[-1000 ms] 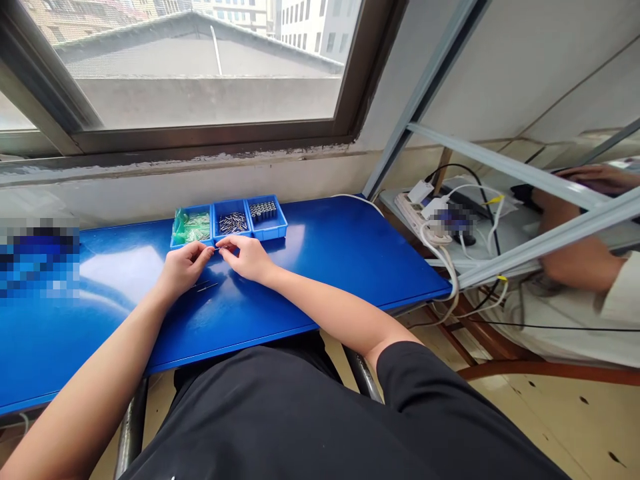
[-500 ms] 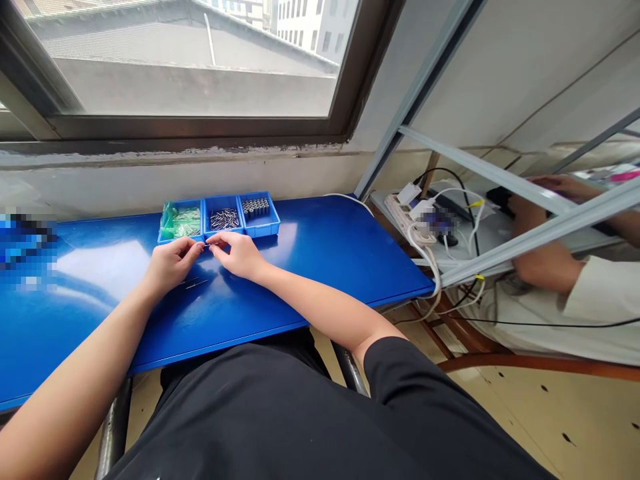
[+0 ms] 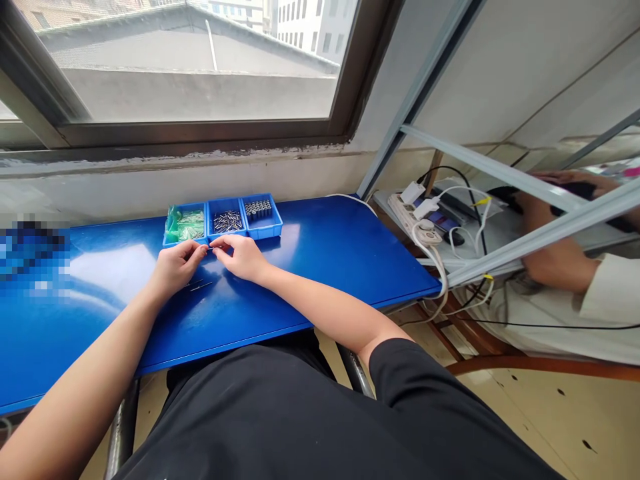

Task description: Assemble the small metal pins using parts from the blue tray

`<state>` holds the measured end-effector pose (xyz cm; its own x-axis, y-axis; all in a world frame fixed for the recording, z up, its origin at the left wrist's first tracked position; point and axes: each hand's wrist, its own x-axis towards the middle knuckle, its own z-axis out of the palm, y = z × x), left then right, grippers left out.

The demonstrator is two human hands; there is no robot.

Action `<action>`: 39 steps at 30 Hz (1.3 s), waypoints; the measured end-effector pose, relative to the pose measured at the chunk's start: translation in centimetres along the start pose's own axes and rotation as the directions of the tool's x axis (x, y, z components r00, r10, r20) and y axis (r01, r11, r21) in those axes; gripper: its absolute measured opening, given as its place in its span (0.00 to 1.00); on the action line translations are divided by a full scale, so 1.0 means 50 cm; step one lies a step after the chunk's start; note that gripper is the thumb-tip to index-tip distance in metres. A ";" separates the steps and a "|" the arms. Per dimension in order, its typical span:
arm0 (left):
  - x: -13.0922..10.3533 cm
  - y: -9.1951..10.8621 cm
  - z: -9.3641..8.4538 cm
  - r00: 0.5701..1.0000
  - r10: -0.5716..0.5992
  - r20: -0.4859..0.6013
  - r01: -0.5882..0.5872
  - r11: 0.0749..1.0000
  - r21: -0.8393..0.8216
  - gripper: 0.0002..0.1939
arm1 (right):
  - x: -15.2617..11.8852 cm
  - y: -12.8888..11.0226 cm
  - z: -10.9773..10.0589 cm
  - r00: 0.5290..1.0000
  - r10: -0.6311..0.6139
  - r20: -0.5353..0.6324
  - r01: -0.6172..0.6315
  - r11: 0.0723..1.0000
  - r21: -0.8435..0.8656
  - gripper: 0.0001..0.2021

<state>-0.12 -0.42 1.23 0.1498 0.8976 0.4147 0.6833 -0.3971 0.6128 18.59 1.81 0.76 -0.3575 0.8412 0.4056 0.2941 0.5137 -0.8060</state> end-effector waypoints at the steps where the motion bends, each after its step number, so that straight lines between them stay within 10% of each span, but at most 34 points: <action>1: 0.000 0.000 0.000 1.000 0.002 0.002 -0.002 1.000 -0.001 0.17 | 0.000 0.000 0.000 1.000 0.002 0.000 -0.002 1.000 0.004 0.07; 39: -0.007 -0.003 0.006 0.995 0.097 0.016 -0.093 0.982 -0.166 0.12 | -0.004 0.003 0.005 0.999 0.036 -0.003 -0.035 0.989 0.144 0.04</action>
<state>-0.04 -0.62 0.79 0.2273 0.8576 0.4614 0.5379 -0.5055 0.6746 18.50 1.69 0.46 -0.3444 0.8597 0.3773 0.1755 0.4538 -0.8736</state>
